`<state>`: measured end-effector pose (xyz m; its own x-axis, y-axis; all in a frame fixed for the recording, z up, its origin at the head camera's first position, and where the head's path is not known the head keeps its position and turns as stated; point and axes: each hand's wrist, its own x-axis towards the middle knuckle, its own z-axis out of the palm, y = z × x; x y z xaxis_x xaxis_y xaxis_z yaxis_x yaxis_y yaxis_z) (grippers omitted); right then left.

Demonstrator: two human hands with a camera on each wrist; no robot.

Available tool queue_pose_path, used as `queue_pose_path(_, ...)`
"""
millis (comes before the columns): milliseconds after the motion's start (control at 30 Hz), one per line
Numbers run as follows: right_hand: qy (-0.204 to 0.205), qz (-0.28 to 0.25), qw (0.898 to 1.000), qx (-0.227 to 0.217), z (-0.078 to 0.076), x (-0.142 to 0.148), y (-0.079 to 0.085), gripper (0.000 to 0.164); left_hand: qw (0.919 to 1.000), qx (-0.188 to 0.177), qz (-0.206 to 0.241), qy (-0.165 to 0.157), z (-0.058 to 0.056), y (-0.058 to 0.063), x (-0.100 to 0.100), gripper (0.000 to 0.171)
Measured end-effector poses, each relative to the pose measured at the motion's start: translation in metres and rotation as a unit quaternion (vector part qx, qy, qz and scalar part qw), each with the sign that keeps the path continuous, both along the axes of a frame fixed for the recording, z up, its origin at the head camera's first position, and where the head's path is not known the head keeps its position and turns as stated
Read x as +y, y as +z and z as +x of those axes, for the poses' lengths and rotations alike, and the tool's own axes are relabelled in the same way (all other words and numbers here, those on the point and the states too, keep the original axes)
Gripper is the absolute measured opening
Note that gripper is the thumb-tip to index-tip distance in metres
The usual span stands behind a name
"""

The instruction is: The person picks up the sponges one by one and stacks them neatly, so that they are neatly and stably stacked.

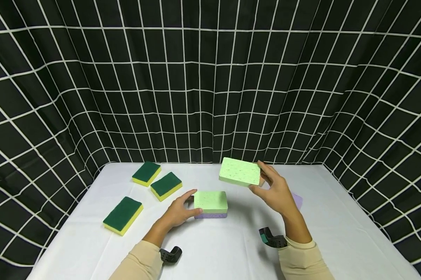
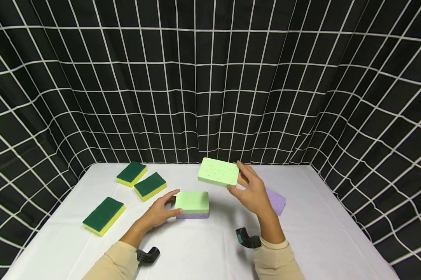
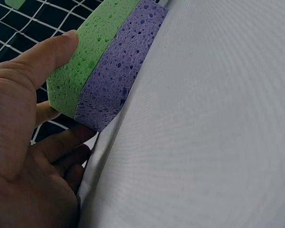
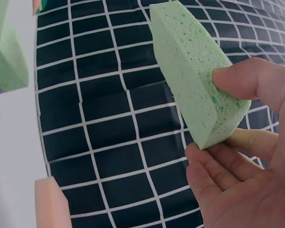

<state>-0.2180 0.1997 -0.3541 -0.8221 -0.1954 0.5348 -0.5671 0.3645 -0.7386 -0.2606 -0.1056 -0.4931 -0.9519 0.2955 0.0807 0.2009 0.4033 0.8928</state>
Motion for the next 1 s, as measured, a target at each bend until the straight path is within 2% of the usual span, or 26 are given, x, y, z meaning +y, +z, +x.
queue_pose_path(133,0.003,0.005,1.0,-0.011,0.002,-0.005,0.003,0.073,1.0,0.002,-0.001,0.0,0.0,-0.001,0.0,0.08)
queue_pose_path(333,0.037,-0.025,0.999,-0.024,-0.016,-0.005,-0.018,0.078,1.0,0.001,0.001,-0.001,0.0,-0.001,0.001,0.081)
queue_pose_path(467,0.054,-0.032,0.998,-0.025,-0.02,-0.013,-0.025,0.078,1.0,0.002,-0.002,-0.003,0.0,-0.002,0.001,0.081)
queue_pose_path(567,0.059,-0.029,0.997,-0.029,-0.018,-0.021,-0.026,0.076,1.0,0.003,-0.007,-0.003,0.0,-0.002,0.001,0.081)
queue_pose_path(800,0.064,-0.027,0.997,-0.042,-0.004,-0.039,-0.012,0.071,0.9999,0.004,-0.01,-0.003,0.0,-0.001,0.001,0.081)
queue_pose_path(1000,0.081,-0.026,0.995,-0.055,-0.008,-0.043,-0.018,0.071,1.0,-0.001,-0.008,0.0,0.0,0.0,0.0,0.081)
